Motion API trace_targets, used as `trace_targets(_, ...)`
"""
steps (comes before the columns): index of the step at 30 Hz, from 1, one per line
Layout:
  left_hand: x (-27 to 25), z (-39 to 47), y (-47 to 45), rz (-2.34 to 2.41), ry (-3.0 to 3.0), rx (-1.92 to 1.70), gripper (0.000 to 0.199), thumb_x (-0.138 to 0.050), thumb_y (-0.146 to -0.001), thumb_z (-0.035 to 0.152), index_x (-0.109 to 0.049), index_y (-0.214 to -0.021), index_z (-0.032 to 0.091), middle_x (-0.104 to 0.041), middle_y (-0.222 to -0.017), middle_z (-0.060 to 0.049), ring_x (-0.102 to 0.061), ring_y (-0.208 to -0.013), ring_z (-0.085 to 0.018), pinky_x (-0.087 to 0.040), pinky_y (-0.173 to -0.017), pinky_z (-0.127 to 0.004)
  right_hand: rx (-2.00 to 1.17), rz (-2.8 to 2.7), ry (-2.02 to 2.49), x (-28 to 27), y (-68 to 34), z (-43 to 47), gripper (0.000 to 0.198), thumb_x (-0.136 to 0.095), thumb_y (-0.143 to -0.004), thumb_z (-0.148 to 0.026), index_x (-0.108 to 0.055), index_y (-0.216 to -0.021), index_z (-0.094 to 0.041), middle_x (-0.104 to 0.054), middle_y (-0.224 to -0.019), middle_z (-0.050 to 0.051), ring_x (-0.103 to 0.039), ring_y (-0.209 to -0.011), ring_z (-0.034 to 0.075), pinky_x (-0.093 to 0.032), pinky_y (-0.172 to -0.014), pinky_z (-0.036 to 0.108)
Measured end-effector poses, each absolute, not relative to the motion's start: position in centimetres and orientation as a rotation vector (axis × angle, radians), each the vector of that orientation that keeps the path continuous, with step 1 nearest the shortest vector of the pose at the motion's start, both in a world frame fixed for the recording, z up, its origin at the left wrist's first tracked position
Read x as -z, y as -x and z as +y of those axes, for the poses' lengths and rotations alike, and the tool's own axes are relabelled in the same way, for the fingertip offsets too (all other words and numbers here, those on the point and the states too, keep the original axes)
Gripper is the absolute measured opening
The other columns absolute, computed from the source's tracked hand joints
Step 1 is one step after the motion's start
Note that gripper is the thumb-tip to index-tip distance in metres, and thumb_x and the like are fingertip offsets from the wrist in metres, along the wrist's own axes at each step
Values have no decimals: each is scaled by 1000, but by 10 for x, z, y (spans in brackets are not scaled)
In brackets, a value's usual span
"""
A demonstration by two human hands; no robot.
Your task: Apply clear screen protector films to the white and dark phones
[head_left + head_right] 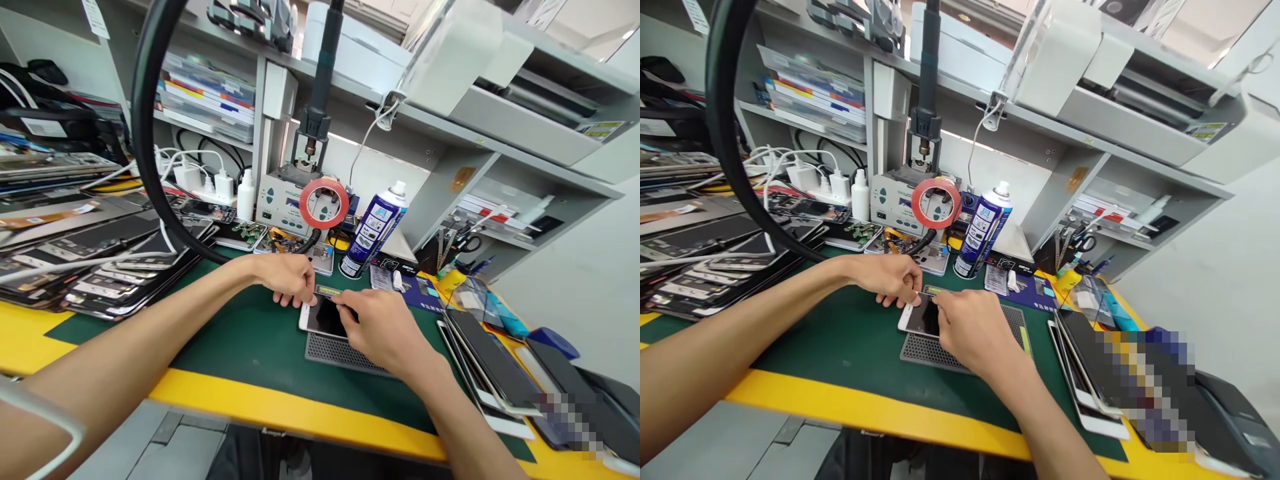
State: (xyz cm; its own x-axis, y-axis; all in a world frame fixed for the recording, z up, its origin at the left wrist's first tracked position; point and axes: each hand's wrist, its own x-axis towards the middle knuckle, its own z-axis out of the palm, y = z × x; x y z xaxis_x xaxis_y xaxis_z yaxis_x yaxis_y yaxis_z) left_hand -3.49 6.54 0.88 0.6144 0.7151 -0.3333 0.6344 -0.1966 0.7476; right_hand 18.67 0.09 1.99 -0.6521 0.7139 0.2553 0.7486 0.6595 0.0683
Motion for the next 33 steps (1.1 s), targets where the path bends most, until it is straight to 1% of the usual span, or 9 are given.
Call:
trace_targets(4, -10, 64, 34, 1087, -1892, -109, 28, -67, -73, 43, -61, -81, 17, -68, -71, -3, -60, -55, -14, -47, -44, -22, 276, -2649, 1281, -23, -191, 9, 24, -53, -91, -20, -74, -100, -27, -76, -76, 2, -67, -63, 21, -27, -53, 30)
trace_targets(9, -13, 62, 32, 1104, -1889, -98, 30, -68, -72, 44, -61, -83, 16, -69, -73, -4, -60, -55, -15, -47, -44, -23, 209, -2566, 1362, -20, -204, 23, 23, -56, -90, -23, -74, -102, -28, -78, -84, 2, -70, -74, 23, -36, -60, 30)
trace_targets(13, -17, 61, 32, 1099, -1892, -88, 30, -67, -74, 43, -61, -84, 15, -69, -74, -6, -60, -57, -15, -47, -45, -22, 39, -2384, 1384, -24, -219, 35, 21, -57, -89, -23, -74, -101, -26, -77, -91, 2, -70, -83, 22, -43, -68, 29)
trace_targets(17, -19, 61, 32, 1096, -1891, -78, 30, -67, -75, 43, -62, -84, 15, -69, -75, -6, -61, -57, -15, -48, -46, -23, -237, -2177, 1314, -35, -228, 39, 21, -56, -89, -21, -71, -103, -23, -75, -94, 1, -68, -80, 19, -46, -66, 27)
trace_targets(22, -19, 61, 32, 1105, -1889, -78, 31, -68, -74, 44, -62, -84, 16, -69, -74, -5, -61, -57, -15, -48, -46, -23, -445, -2233, 1278, -39, -229, 38, 23, -55, -87, -16, -70, -104, -21, -73, -100, 3, -66, -90, 20, -47, -77, 30)
trace_targets(25, -18, 62, 31, 1114, -1904, -68, 31, -67, -75, 45, -62, -84, 16, -70, -75, -5, -62, -58, -16, -49, -47, -24, -504, -2300, 1296, -38, -227, 34, 20, -55, -86, -17, -70, -100, -20, -73, -92, 3, -65, -80, 19, -46, -68, 28)
trace_targets(28, -19, 61, 30, 1116, -1910, -71, 30, -67, -75, 44, -62, -84, 16, -69, -74, -5, -61, -57, -16, -48, -47, -24, -426, -2382, 1325, -38, -222, 27, 13, -57, -85, -17, -68, -91, -21, -71, -84, 1, -62, -73, 17, -41, -60, 26)
trace_targets(30, -19, 59, 30, 1112, -1916, -83, 30, -66, -75, 43, -61, -85, 15, -69, -73, -5, -60, -57, -16, -48, -47, -24, -266, -2455, 1336, -36, -215, 20, 8, -59, -84, -16, -65, -84, -21, -69, -80, 0, -60, -71, 16, -38, -58, 25)
trace_targets(33, -19, 58, 31, 1107, -1921, -101, 28, -64, -76, 40, -61, -85, 14, -68, -71, -5, -59, -57, -16, -47, -47, -24, 58, -2589, 1346, -29, -202, 9, 10, -57, -85, -12, -60, -79, -19, -65, -79, 3, -59, -69, 18, -34, -56, 27)
